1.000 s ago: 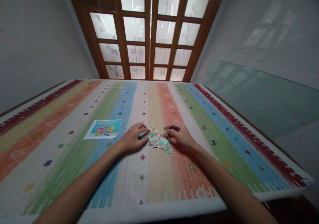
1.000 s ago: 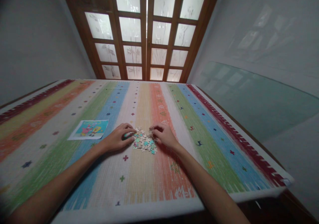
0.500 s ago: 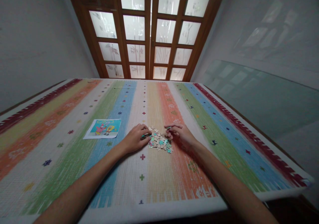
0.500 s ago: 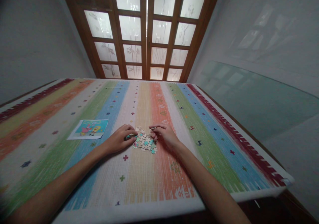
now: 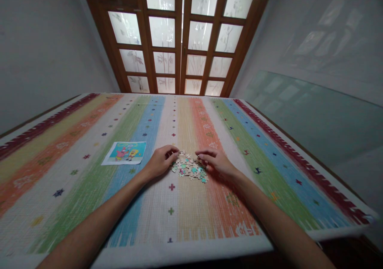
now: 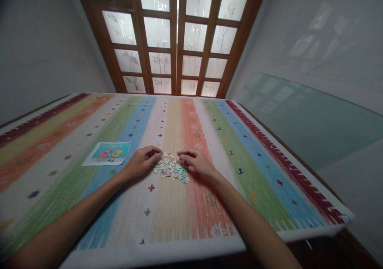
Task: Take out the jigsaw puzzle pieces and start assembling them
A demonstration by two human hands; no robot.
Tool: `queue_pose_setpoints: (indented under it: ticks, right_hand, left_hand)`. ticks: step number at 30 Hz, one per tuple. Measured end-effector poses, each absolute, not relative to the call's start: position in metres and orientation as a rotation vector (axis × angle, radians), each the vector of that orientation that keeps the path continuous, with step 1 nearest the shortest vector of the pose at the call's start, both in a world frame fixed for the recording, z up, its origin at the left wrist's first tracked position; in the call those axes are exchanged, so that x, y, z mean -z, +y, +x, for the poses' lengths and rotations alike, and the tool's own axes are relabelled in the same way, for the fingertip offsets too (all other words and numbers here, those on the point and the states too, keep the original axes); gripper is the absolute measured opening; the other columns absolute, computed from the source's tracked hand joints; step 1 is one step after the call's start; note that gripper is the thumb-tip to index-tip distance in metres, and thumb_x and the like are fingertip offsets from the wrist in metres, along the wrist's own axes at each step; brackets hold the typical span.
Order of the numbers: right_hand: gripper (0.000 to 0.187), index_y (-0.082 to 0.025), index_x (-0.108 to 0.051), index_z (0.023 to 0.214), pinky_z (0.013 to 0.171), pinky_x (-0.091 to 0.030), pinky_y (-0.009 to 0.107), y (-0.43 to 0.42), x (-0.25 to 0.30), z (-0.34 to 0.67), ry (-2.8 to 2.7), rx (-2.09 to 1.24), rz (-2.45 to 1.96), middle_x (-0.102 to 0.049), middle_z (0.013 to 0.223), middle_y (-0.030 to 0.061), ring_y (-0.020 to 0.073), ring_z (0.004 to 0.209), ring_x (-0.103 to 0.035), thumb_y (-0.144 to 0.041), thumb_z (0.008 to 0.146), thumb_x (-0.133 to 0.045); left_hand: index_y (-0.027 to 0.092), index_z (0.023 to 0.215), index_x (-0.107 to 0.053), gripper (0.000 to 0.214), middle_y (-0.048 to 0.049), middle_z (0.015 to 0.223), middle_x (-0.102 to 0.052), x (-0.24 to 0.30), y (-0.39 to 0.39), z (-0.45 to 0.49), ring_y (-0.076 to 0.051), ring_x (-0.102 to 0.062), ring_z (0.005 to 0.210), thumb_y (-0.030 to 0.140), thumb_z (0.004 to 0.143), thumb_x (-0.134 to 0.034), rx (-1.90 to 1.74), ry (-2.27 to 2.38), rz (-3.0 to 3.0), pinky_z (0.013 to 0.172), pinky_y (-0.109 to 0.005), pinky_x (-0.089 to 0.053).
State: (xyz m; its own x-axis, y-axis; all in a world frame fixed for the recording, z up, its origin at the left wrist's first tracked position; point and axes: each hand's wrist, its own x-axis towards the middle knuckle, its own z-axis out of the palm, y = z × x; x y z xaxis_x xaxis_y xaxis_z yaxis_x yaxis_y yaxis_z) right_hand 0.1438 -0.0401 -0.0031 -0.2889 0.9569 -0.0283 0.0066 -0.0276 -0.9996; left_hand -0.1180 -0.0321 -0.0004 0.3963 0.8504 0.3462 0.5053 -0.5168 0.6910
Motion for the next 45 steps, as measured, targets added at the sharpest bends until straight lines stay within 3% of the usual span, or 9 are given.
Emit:
queue_pose_setpoints:
  ticks: [5,11,18,27,31,34,40,45]
  right_hand:
    - [0.043,-0.021,-0.070,0.109,0.074,-0.053,0.035,-0.039,0.002,0.144,-1.489,-1.471,-0.995,-0.069,0.084,0.0035,0.0184,0.078,-0.066,-0.038,0.073,-0.086]
    - [0.039,-0.023,-0.064,0.101,0.075,-0.053,0.034,-0.052,-0.005,0.134,-1.529,-1.498,-0.928,-0.070,0.083,0.0012,0.0174,0.078,-0.067,-0.038,0.073,-0.087]
    - [0.032,-0.023,-0.064,0.088,0.068,-0.051,0.032,-0.063,-0.012,0.124,-1.611,-1.543,-0.891,-0.068,0.079,0.0015,0.0162,0.072,-0.064,-0.047,0.079,-0.083]
    - [0.032,-0.021,-0.063,0.086,0.066,-0.050,0.031,-0.065,-0.004,0.119,-1.590,-1.505,-0.917,-0.068,0.079,0.0023,0.0150,0.070,-0.063,-0.046,0.079,-0.083]
    - [0.035,-0.021,-0.064,0.094,0.064,-0.051,0.030,-0.066,-0.002,0.118,-1.577,-1.517,-0.941,-0.068,0.076,0.0016,0.0153,0.068,-0.064,-0.044,0.077,-0.084]
    - [0.037,-0.023,-0.065,0.099,0.063,-0.051,0.031,-0.067,-0.002,0.117,-1.608,-1.368,-0.963,-0.067,0.076,-0.0003,0.0160,0.067,-0.064,-0.038,0.073,-0.087]
    - [0.008,-0.023,-0.070,0.080,0.073,-0.049,0.035,-0.066,-0.004,0.120,-1.844,-0.855,-1.015,-0.069,0.083,0.0041,0.0200,0.078,-0.063,-0.028,0.086,-0.071]
    - [0.011,-0.022,-0.074,0.093,0.084,-0.050,0.039,-0.062,-0.004,0.128,-2.047,-0.612,-1.070,-0.071,0.094,0.0073,0.0226,0.090,-0.064,-0.024,0.092,-0.063]
  left_hand:
    - [0.018,0.109,-0.068,0.020,-0.0059,0.091,-0.071,-0.001,-0.035,-0.117,-0.019,-0.063,0.078,0.030,0.096,-0.059,-0.972,1.135,2.183,0.073,-0.033,-0.050]
    - [0.020,0.113,-0.068,0.020,-0.0088,0.106,-0.071,-0.008,-0.051,-0.105,-0.023,-0.063,0.099,0.029,0.096,-0.063,-0.966,0.909,2.311,0.089,-0.039,-0.049]
    - [0.020,0.095,-0.072,0.014,-0.0066,0.093,-0.070,-0.013,-0.057,-0.099,-0.021,-0.064,0.091,0.026,0.098,-0.059,-0.962,0.825,2.321,0.083,-0.036,-0.050]
    - [0.020,0.095,-0.070,0.011,-0.0046,0.091,-0.070,-0.011,-0.058,-0.098,-0.019,-0.063,0.087,0.026,0.098,-0.061,-0.971,0.802,2.254,0.081,-0.033,-0.048]
    - [0.020,0.091,-0.068,0.013,-0.0044,0.090,-0.069,-0.012,-0.058,-0.099,-0.019,-0.062,0.085,0.025,0.098,-0.058,-0.919,0.893,2.234,0.079,-0.033,-0.048]
    - [0.019,0.091,-0.068,0.016,-0.0046,0.089,-0.068,-0.012,-0.058,-0.099,-0.019,-0.062,0.084,0.027,0.099,-0.056,-0.928,0.967,2.228,0.078,-0.033,-0.048]
    - [0.019,0.089,-0.067,0.018,-0.0048,0.088,-0.067,-0.012,-0.057,-0.099,-0.020,-0.061,0.084,0.029,0.100,-0.055,-0.916,1.042,2.276,0.079,-0.035,-0.050]
    - [0.020,0.096,-0.069,0.016,-0.0076,0.095,-0.067,-0.009,-0.045,-0.111,-0.025,-0.059,0.096,0.024,0.097,-0.054,-0.883,1.098,2.376,0.093,-0.044,-0.046]
